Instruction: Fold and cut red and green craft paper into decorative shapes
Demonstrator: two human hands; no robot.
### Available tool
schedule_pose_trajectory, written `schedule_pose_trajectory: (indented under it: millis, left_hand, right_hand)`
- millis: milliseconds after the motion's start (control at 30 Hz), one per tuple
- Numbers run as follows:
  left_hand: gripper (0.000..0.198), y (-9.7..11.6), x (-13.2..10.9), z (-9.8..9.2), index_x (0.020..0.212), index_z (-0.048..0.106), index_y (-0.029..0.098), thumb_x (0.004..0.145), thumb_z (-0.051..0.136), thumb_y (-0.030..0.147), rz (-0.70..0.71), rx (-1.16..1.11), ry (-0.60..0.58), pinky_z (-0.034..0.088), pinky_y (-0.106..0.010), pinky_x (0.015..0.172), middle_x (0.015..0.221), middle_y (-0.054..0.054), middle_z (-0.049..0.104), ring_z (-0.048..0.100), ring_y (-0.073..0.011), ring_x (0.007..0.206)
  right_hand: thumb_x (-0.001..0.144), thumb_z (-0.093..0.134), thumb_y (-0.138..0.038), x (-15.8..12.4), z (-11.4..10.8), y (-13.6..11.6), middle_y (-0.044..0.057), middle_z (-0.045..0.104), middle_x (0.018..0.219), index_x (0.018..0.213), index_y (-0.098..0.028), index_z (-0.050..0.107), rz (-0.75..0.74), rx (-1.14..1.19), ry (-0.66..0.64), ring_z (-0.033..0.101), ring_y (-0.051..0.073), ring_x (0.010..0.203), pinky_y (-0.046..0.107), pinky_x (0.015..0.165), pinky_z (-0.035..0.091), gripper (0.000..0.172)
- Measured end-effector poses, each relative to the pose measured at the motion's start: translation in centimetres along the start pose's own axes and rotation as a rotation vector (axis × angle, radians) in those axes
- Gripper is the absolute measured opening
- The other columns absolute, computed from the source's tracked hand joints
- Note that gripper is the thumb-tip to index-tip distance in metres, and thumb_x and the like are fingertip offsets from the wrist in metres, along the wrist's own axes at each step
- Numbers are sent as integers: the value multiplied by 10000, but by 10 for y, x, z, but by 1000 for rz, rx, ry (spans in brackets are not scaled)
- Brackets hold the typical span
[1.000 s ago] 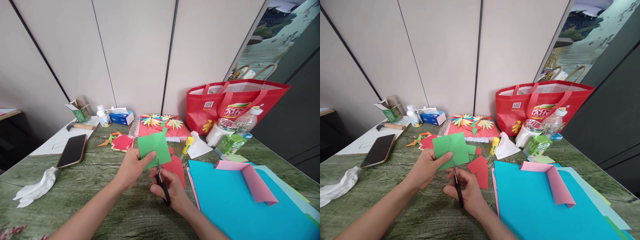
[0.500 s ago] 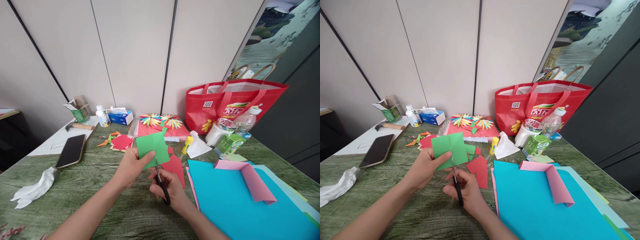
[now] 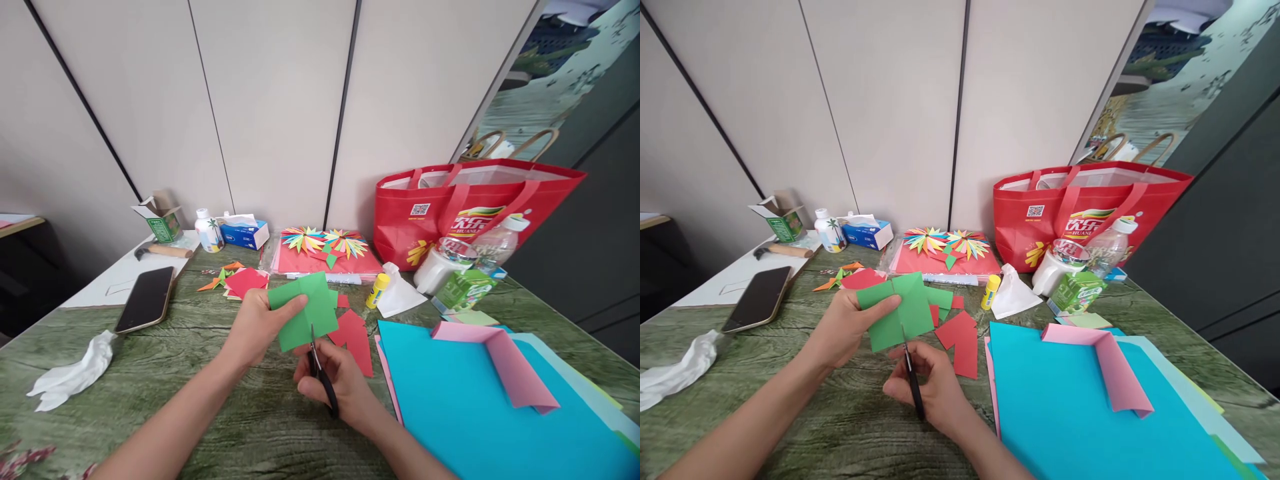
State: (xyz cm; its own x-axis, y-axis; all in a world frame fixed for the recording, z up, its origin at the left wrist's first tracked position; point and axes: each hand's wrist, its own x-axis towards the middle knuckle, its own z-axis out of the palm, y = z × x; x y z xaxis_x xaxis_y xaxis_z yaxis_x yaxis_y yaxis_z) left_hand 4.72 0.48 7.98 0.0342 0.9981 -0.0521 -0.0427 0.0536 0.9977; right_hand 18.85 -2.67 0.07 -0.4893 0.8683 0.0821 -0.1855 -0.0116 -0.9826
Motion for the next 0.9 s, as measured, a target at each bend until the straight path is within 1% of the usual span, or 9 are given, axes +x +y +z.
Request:
schedule_pose_trajectory:
  millis: [67,133,367,733,900]
  left_hand:
    - [208,0,-1,0,723,679,130,649,684,325,-48,-7,-48,495,-269,410,640,-30,692,612,-181,496]
    - [215,0,-1,0,737,676,129,658,676,328,-65,-6,-66,488,-267,388,641,-34,692,612,-185,487]
    - [175,1,-1,-1,708,676,129,668,673,298,-14,4,-68,497,-231,457,645,-19,694,603,-144,522]
    - [169,1,-1,-1,717,681,131,667,674,292,-6,-4,-56,504,-236,500,683,-17,703,615,-146,565]
    - [171,1,0,0,713,678,129,663,675,292,-8,2,-53,509,-252,504,686,-21,701,614,-154,570]
  right_hand:
    - [654,707,-407,0,0,0,2,559,692,926,-152,539,-19,8,-12,480,117,612,245,571,355,409]
    - [658,705,-406,0,-1,0,-4,546,679,923,-144,539,-19,10,-14,468,111,601,239,565,349,407]
    - [660,710,-360,0,-1,3,-30,491,628,876,-140,549,-7,-11,1,414,92,562,220,534,321,347]
    - [665,706,-328,1,-1,6,-42,468,603,836,-138,547,5,22,0,381,75,529,201,491,292,301]
    - [667,702,-321,1,-1,9,-53,463,565,808,-148,539,21,42,1,382,67,482,196,456,289,276]
